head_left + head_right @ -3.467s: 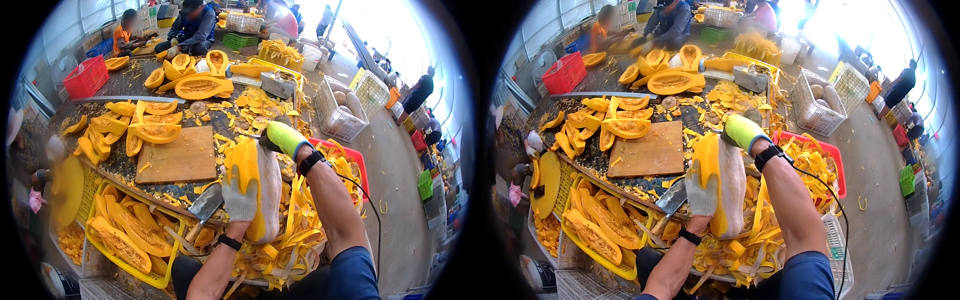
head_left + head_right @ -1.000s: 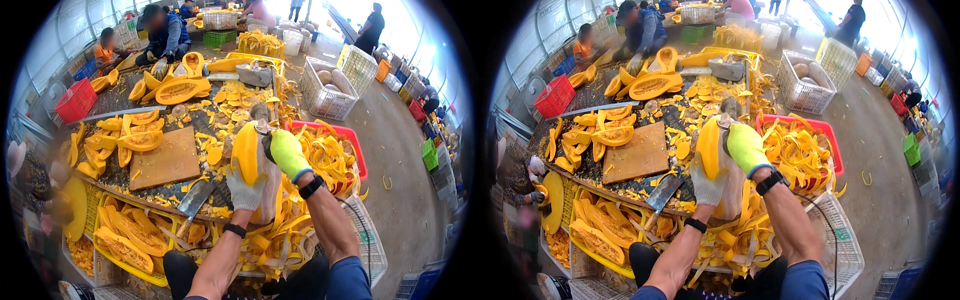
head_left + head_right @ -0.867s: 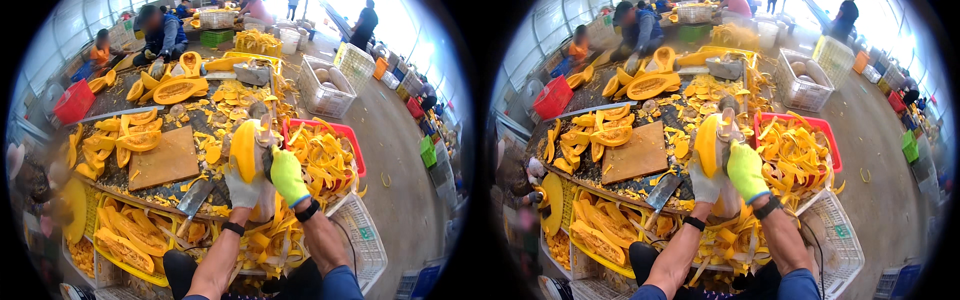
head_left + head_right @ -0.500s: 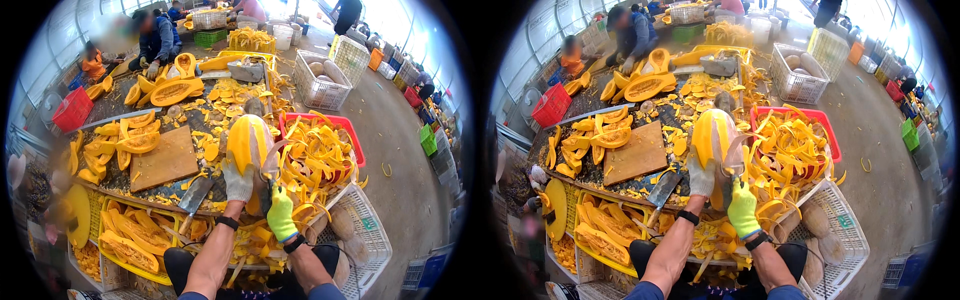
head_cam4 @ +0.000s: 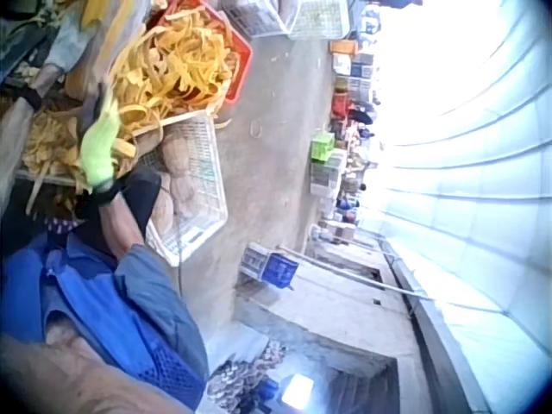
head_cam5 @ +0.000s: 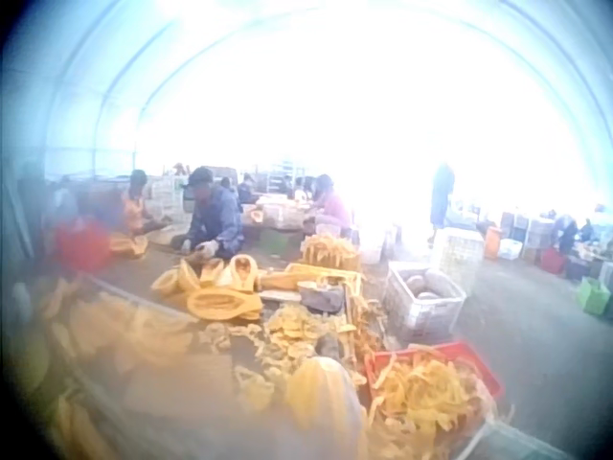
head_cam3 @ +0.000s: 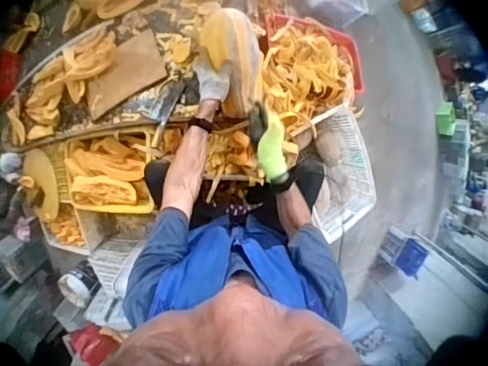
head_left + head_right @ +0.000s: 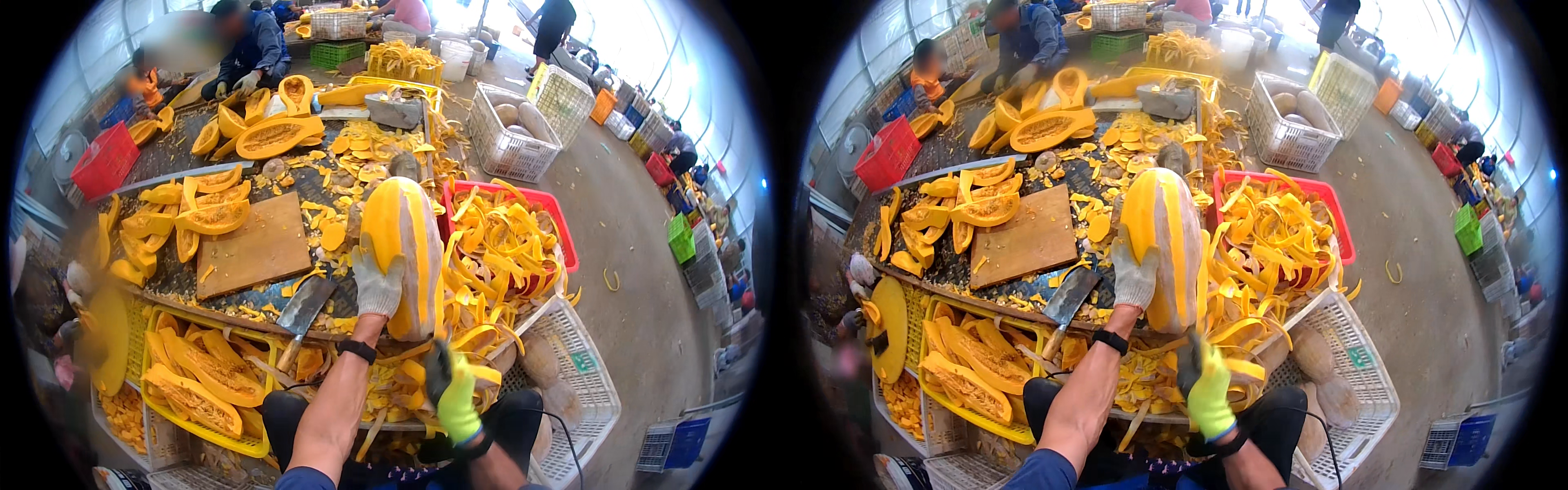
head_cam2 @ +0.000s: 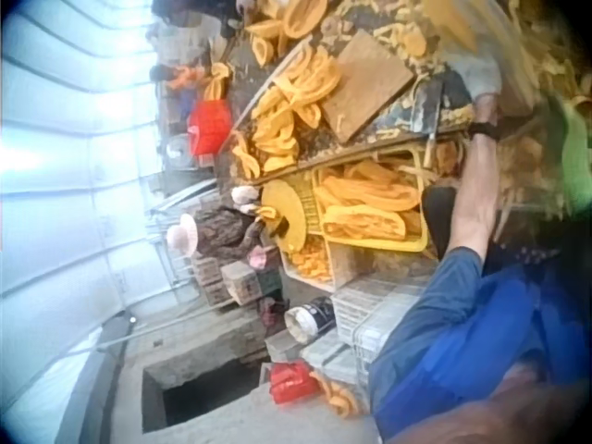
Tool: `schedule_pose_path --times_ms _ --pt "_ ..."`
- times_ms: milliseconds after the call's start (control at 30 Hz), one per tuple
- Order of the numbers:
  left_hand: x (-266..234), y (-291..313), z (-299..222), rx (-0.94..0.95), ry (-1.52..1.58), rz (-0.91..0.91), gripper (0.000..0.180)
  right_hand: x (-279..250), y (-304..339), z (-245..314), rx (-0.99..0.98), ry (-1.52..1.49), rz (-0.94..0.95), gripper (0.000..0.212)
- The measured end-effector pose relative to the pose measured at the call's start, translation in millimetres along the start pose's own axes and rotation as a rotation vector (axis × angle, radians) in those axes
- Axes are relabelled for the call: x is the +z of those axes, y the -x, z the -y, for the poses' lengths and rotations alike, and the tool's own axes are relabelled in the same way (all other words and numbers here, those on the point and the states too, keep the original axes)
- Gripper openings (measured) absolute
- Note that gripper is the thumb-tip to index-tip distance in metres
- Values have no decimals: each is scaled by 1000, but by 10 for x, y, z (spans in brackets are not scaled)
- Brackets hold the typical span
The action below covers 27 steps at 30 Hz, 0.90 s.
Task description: The person peels a squash with a peeler and cuts it into pieces by hand using a knife.
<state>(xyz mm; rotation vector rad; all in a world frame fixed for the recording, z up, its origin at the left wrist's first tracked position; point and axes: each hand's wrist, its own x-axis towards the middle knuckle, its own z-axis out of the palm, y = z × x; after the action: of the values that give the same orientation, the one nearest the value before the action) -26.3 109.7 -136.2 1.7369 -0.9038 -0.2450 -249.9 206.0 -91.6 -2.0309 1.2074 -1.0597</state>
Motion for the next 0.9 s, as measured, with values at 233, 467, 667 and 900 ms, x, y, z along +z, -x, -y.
schedule_pose_path --times_ms 233,467,667,900 --pt "-302 296 -460 -69 193 106 99 448 -2790 552 -260 504 161 33" --pt "-57 314 -71 257 -224 44 105 631 -2989 835 -340 750 420 24" --pt "-213 253 -160 565 -779 -123 93 480 -1759 491 -232 787 287 31" --pt "-561 147 -102 115 -212 307 120 425 -542 -221 -127 713 249 43"
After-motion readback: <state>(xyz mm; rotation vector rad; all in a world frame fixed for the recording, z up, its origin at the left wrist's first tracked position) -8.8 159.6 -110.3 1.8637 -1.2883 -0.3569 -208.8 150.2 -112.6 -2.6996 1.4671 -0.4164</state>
